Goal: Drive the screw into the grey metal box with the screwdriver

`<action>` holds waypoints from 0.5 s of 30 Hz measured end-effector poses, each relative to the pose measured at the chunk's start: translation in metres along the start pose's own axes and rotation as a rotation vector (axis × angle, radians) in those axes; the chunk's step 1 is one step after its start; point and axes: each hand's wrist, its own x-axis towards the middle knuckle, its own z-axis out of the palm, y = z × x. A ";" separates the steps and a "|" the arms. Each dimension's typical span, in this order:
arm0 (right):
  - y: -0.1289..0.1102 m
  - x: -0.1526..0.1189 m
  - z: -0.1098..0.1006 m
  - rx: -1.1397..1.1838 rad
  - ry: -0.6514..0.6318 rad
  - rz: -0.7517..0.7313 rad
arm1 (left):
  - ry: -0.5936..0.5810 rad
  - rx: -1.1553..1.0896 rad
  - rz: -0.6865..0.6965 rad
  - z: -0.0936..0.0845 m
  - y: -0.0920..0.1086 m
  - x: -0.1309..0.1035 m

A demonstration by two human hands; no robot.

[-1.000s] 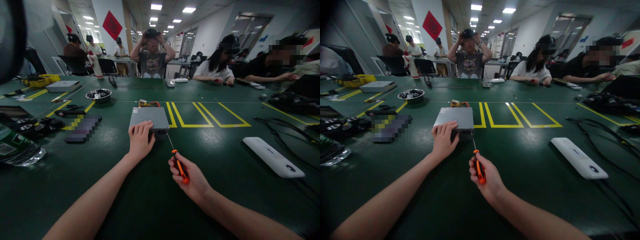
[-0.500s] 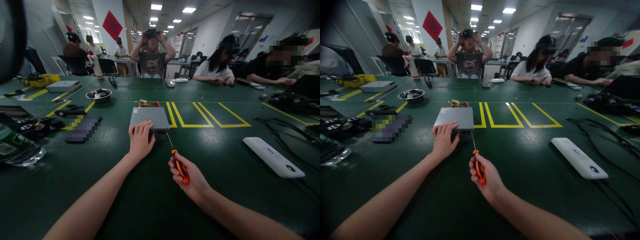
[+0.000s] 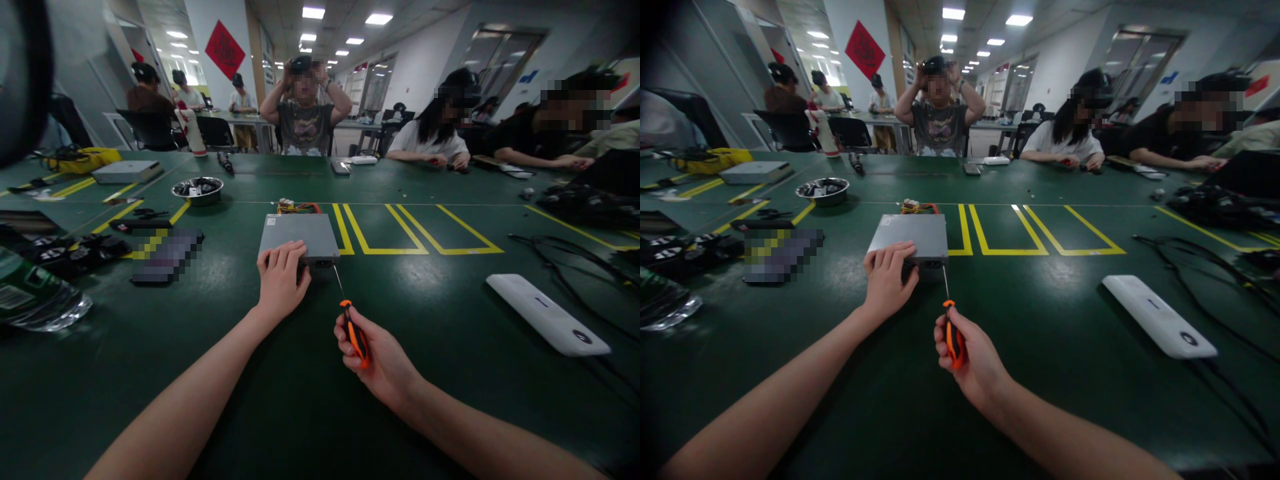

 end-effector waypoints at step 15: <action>-0.001 0.002 -0.004 0.063 -0.035 -0.024 | -0.004 -0.005 0.000 0.000 0.000 0.000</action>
